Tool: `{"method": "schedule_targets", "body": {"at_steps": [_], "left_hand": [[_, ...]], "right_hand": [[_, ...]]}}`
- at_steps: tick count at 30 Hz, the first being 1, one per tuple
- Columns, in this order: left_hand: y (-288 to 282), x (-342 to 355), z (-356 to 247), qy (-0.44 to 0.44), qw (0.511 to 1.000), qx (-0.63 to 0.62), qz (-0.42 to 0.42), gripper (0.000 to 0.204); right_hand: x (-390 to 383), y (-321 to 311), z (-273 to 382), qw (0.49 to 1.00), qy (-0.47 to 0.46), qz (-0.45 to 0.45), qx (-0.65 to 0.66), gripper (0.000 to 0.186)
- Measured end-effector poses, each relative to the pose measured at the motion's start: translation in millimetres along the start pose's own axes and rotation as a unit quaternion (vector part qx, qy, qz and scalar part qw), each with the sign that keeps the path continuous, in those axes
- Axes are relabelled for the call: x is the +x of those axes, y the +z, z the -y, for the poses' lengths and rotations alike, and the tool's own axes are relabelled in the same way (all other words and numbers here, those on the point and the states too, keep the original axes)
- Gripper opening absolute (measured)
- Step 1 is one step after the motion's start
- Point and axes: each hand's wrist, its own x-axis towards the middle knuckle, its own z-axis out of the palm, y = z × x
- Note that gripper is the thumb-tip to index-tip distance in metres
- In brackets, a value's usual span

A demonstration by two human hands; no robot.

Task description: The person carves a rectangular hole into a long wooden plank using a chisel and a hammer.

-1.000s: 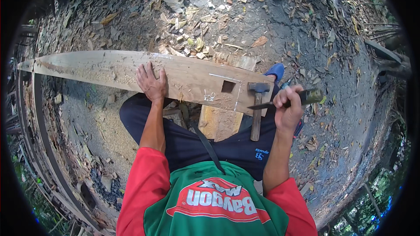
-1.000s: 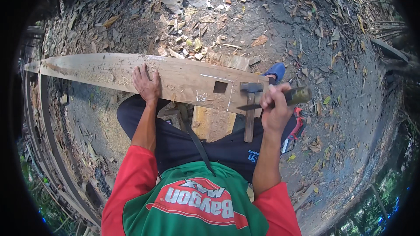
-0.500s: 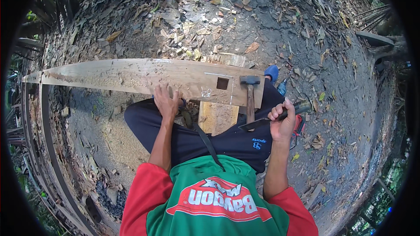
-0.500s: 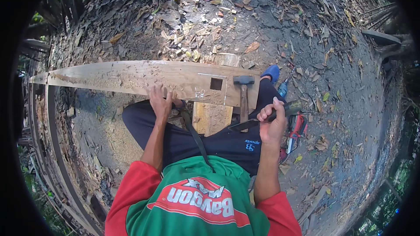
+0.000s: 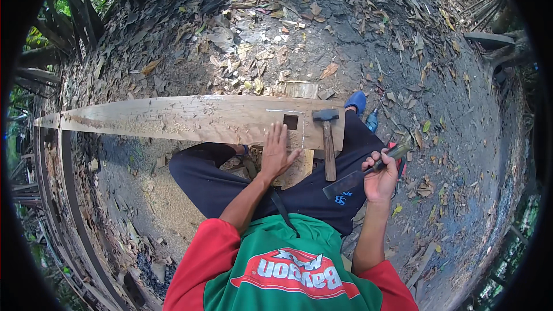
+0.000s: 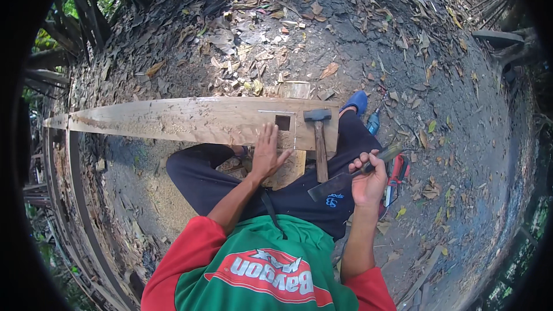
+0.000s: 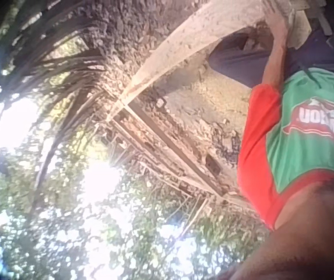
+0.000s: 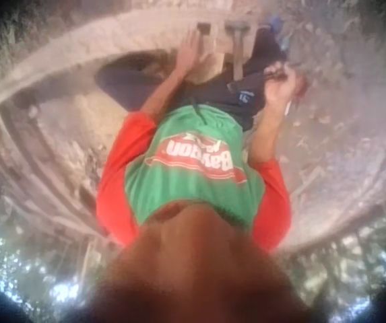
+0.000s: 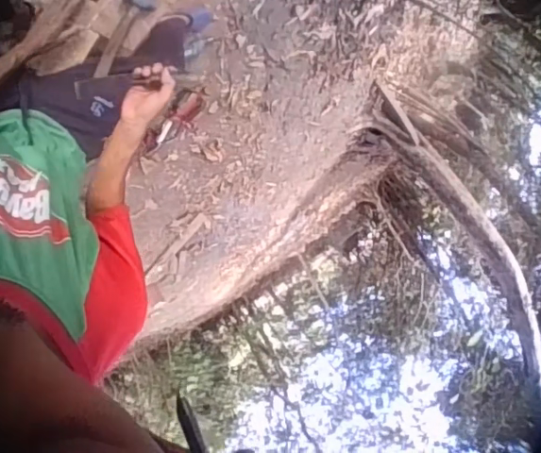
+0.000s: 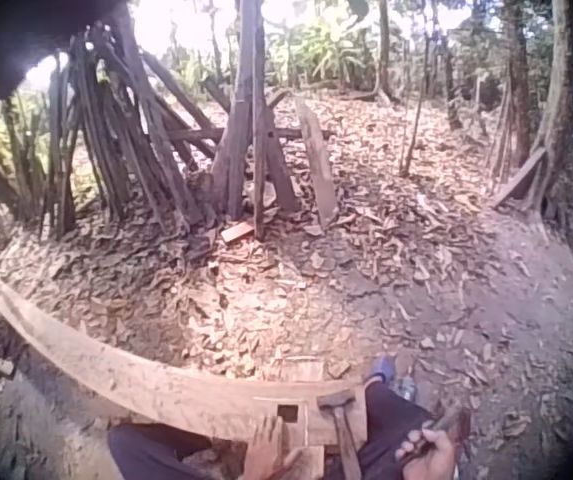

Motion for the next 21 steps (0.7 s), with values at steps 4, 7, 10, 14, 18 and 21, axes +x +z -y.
{"method": "schedule_targets", "body": {"at_steps": [4,7,10,14,18,21], "left_hand": [[19.4,-19.9,-31.1,0.111,0.982,-0.063,0.14,0.091],[11.9,-10.7,-37.3,0.09,0.986,-0.078,0.116,0.093],[18.0,25.2,-25.1,0.063,0.996,-0.038,0.042,0.098],[14.2,81.6,-5.2,0.083,0.995,0.02,0.041,0.101],[15.5,56.2,-12.3,0.164,0.977,0.018,0.136,0.103],[1.4,7.8,-24.3,0.216,0.957,-0.031,0.192,0.082]], "right_hand": [[2.2,-10.7,1.1,1.0,0.004,-0.023,-0.006,0.017],[8.3,-11.2,1.1,0.999,0.008,-0.034,-0.004,0.018],[15.9,-4.6,-3.8,0.999,0.006,-0.047,-0.017,0.018],[22.6,9.6,-13.0,0.999,0.028,-0.031,-0.025,0.02],[26.1,18.9,-15.3,0.999,0.026,-0.027,-0.034,0.021],[25.0,19.2,-21.5,0.998,0.024,-0.031,-0.042,0.022]]}}
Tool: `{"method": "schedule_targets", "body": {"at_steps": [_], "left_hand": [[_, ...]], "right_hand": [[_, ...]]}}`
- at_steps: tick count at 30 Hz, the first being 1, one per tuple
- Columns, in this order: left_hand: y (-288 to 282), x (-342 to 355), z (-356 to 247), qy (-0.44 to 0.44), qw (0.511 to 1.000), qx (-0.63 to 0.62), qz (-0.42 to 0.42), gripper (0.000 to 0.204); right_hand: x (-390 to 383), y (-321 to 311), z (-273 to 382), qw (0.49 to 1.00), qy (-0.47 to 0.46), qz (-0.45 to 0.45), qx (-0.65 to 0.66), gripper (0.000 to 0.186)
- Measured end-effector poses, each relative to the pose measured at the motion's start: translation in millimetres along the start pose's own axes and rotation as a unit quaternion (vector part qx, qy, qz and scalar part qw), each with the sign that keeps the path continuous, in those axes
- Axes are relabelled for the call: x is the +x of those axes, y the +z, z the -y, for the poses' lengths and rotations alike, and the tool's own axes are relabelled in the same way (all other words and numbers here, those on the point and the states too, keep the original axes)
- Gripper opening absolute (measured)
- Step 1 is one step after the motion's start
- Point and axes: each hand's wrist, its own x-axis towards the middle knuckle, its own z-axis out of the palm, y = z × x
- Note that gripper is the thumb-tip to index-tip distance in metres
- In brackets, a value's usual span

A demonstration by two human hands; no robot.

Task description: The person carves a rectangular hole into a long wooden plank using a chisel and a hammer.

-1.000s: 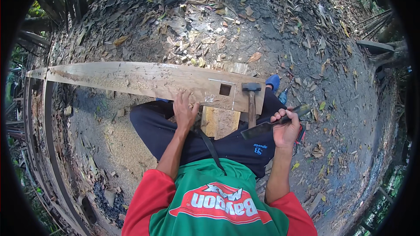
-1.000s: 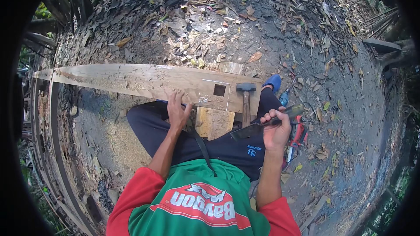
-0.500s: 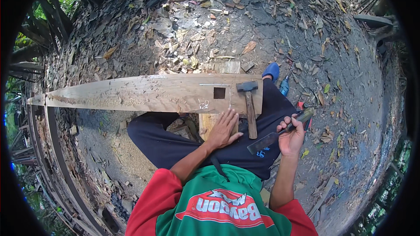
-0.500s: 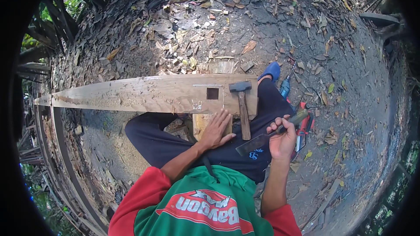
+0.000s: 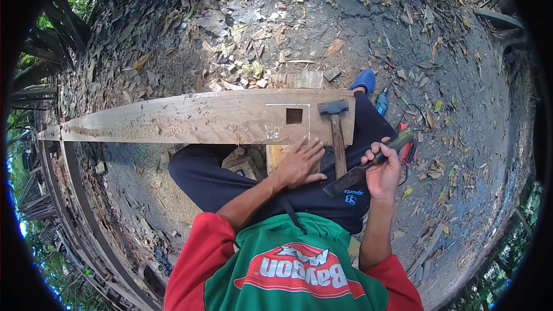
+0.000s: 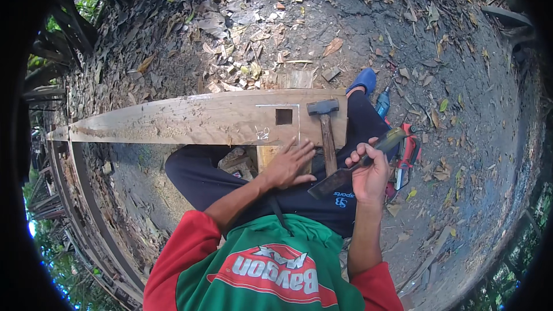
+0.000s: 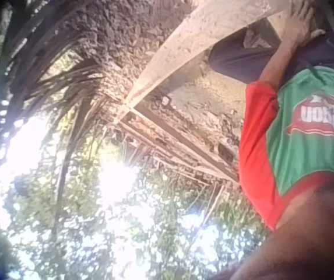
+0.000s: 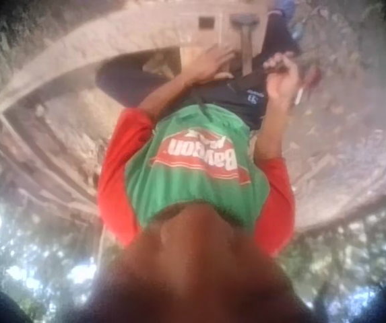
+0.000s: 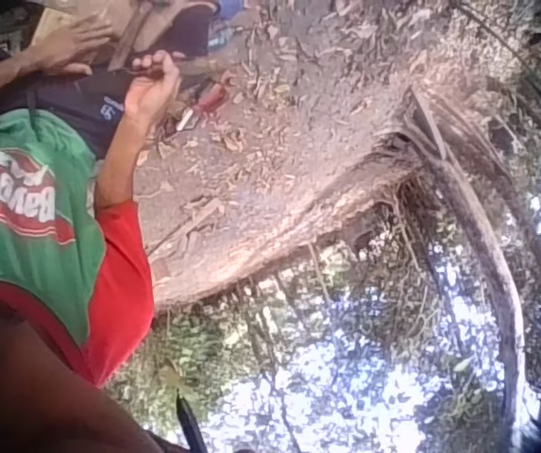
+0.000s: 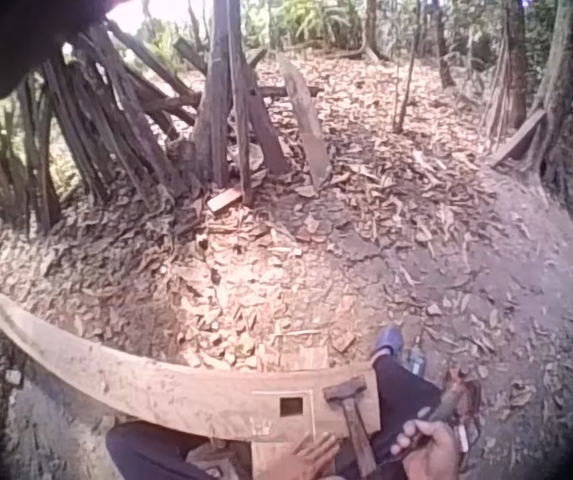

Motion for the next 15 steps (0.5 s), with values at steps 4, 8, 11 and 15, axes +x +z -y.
{"method": "schedule_targets", "body": {"at_steps": [4,8,11,15], "left_hand": [[-21.0,-32.0,-36.3,-0.113,0.98,-0.128,-0.104,0.053],[-53.0,-40.6,-44.5,-0.226,0.908,-0.324,-0.14,0.052],[-94.4,-30.9,-54.0,-0.167,0.923,-0.318,-0.134,0.062],[-92.6,-40.2,-48.6,-0.205,0.874,-0.413,-0.154,0.058]], "right_hand": [[0.4,8.8,-10.4,1.0,0.006,-0.011,-0.019,0.021],[-6.4,26.4,-38.1,0.997,-0.028,0.021,-0.067,0.026],[-18.8,51.7,-71.1,0.971,-0.081,0.059,-0.218,0.026],[-43.1,80.1,-89.3,0.791,-0.219,0.263,-0.507,0.045]]}}
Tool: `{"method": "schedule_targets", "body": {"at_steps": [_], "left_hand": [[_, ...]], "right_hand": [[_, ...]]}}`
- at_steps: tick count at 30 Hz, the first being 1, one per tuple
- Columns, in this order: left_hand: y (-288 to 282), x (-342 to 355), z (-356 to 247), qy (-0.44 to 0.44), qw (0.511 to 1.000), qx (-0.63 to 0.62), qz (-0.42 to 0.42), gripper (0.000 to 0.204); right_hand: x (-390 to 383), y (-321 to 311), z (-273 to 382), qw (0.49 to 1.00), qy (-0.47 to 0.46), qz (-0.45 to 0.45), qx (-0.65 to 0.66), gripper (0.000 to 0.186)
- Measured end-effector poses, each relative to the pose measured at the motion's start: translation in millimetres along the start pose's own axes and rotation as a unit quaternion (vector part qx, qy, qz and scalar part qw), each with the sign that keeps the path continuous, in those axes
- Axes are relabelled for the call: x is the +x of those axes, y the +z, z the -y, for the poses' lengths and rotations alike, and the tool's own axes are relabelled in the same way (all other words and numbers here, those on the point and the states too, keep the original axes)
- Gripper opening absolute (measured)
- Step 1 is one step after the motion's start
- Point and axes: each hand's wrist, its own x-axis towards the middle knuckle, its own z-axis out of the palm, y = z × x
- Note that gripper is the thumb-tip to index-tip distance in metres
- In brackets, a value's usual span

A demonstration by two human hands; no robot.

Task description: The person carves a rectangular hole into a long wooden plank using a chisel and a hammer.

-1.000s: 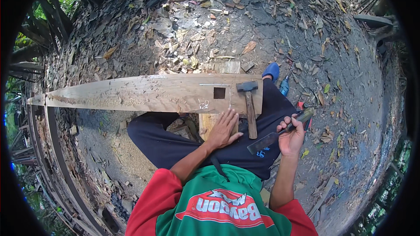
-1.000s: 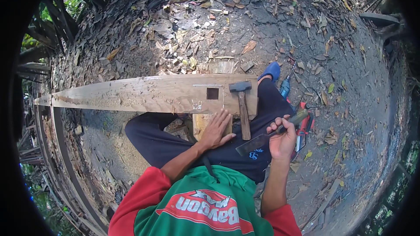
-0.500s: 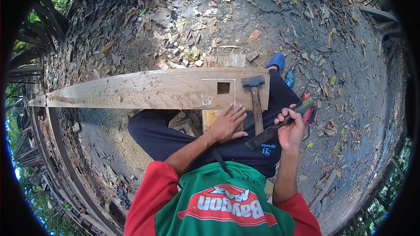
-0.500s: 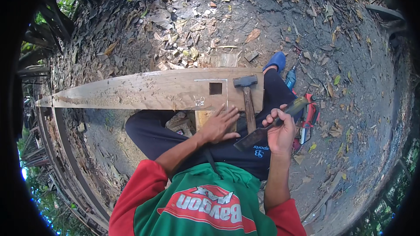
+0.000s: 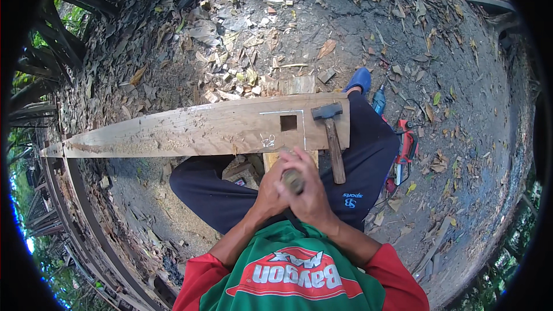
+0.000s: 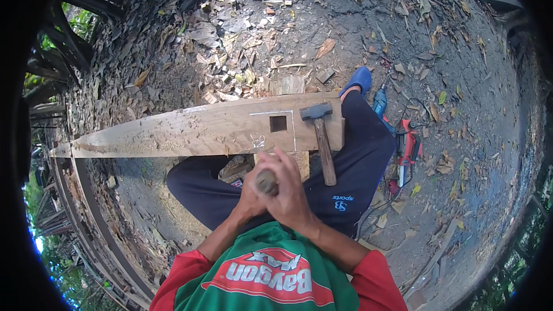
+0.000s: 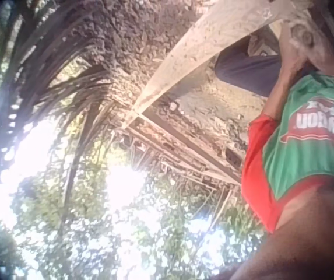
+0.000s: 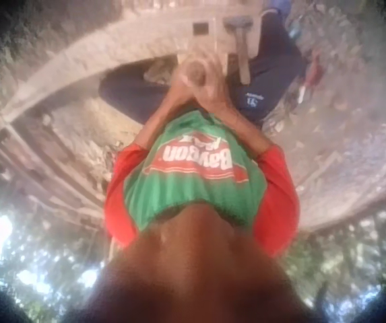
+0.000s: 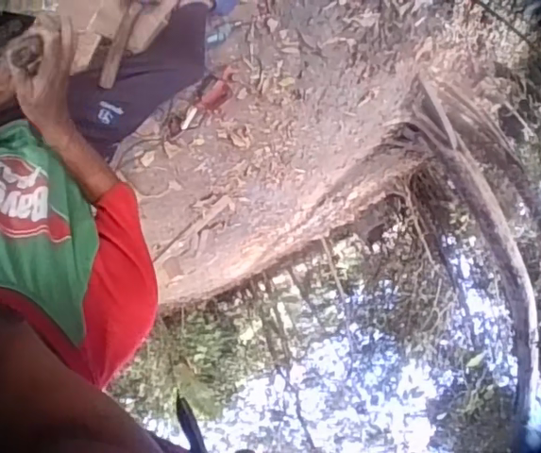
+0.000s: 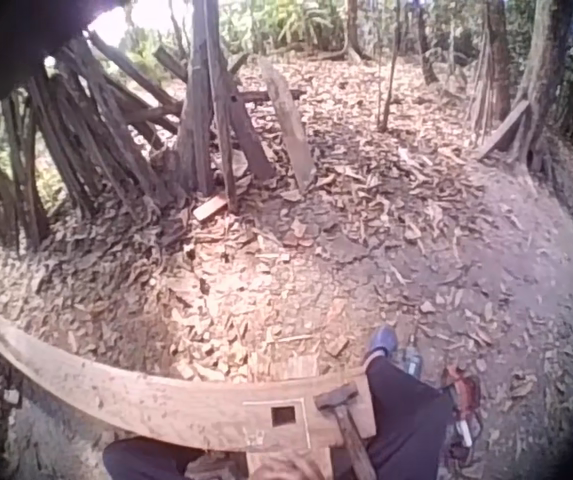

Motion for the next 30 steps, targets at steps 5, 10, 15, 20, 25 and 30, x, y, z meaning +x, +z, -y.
{"method": "schedule_targets", "body": {"at_steps": [5,10,15,20,25,30], "left_hand": [[-26.7,-11.6,20.5,0.016,0.991,-0.01,-0.135,0.028],[-60.4,-6.1,3.9,-0.074,0.982,-0.04,-0.168,0.026],[-74.4,1.6,5.0,-0.066,0.972,-0.113,-0.194,0.021],[-70.7,3.8,13.0,-0.078,0.965,-0.153,-0.196,0.019],[-67.8,1.6,10.6,-0.033,0.972,-0.123,-0.195,0.021],[-66.1,-0.2,12.3,-0.017,0.973,-0.127,-0.194,0.024]], "right_hand": [[-0.6,-15.8,-14.5,0.991,-0.002,0.099,-0.088,0.064],[5.6,-64.4,-94.2,0.939,0.176,-0.065,-0.289,0.058],[4.0,-62.1,-145.7,0.934,0.208,-0.037,-0.289,0.055],[24.0,-51.8,-134.1,0.927,0.338,-0.045,-0.155,0.044],[21.7,-49.8,-137.1,0.932,0.322,-0.053,-0.159,0.039],[15.0,-53.3,-158.7,0.937,0.302,-0.05,-0.171,0.042]]}}
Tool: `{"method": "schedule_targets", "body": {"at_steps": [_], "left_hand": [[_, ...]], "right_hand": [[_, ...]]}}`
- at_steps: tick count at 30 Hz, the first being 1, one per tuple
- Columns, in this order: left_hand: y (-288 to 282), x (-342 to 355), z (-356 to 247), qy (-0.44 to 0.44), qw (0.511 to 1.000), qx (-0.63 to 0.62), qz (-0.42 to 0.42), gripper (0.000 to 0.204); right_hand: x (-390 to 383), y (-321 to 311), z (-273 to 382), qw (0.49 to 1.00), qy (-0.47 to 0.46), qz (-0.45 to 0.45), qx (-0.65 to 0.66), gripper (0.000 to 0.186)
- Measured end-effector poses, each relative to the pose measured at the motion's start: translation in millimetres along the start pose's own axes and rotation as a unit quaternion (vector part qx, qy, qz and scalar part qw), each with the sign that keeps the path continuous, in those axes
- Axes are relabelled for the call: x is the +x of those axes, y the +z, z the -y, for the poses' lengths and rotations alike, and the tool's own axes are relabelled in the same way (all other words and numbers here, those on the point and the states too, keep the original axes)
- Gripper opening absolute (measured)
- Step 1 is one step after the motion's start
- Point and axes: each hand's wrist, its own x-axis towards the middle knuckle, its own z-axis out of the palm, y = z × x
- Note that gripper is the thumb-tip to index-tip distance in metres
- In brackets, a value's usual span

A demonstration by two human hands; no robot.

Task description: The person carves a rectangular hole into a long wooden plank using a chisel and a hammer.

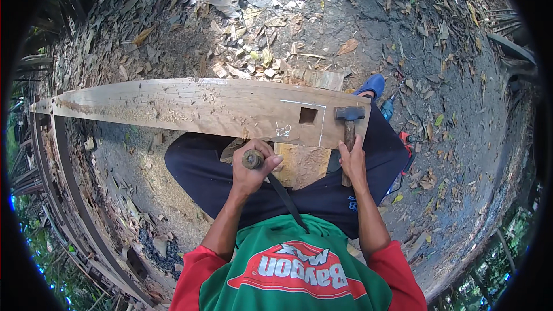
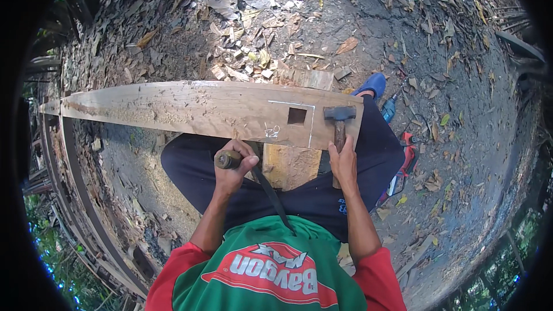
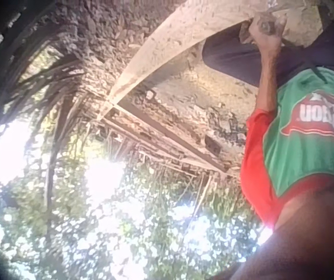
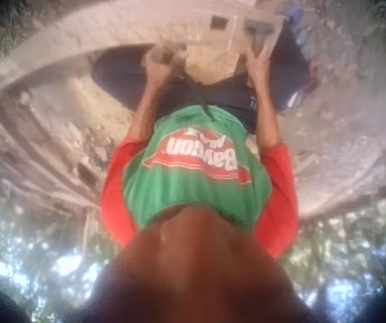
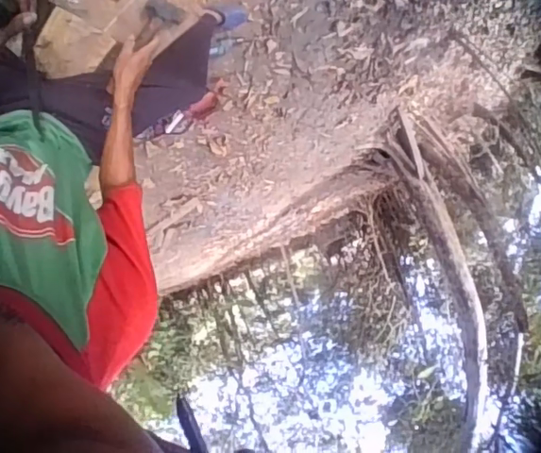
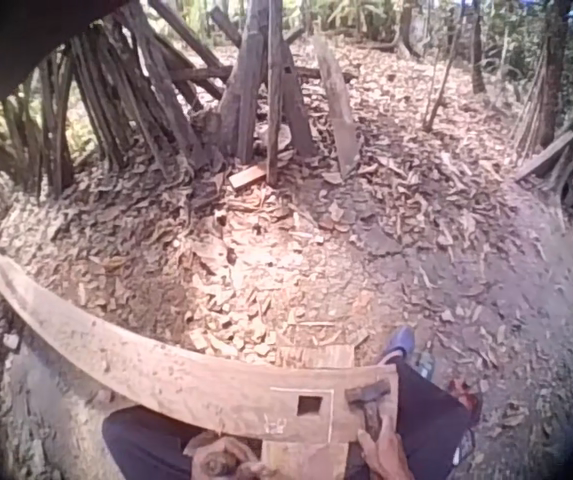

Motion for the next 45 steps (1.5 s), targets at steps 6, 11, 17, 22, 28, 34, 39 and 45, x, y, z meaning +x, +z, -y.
{"method": "schedule_targets", "body": {"at_steps": [6,11,17,22,28,34,39,45], "left_hand": [[6.6,-1.0,-1.1,-0.011,1.0,-0.002,-0.006,0.025],[8.8,-2.4,2.7,-0.025,1.0,0.01,0.016,0.034],[20.2,0.6,-34.7,0.024,0.973,0.181,0.142,0.048],[53.0,4.9,-63.2,0.116,0.906,0.198,0.355,0.049],[72.6,1.6,-64.6,0.208,0.872,0.196,0.398,0.052],[56.2,-18.8,-71.2,0.183,0.913,0.201,0.305,0.049],[42.5,-44.3,-69.1,0.145,0.934,0.193,0.263,0.045],[50.3,-50.5,-65.9,0.075,0.984,0.066,0.146,0.03]], "right_hand": [[1.3,4.2,-3.3,1.0,0.002,-0.008,-0.005,0.045],[0.2,2.3,-2.6,1.0,-0.006,-0.012,0.007,0.048],[-3.1,-0.5,6.7,1.0,0.012,-0.005,0.023,0.049],[4.0,3.3,-4.2,0.999,-0.006,-0.005,0.04,0.05],[17.6,-1.5,3.3,0.988,0.07,0.042,0.13,0.046],[16.8,-4.9,10.5,0.985,0.056,0.051,0.152,0.04],[13.6,-5.4,17.2,0.977,0.056,0.065,0.197,0.035],[7.2,-28.3,29.2,0.96,0.054,0.087,0.261,0.031]]}}
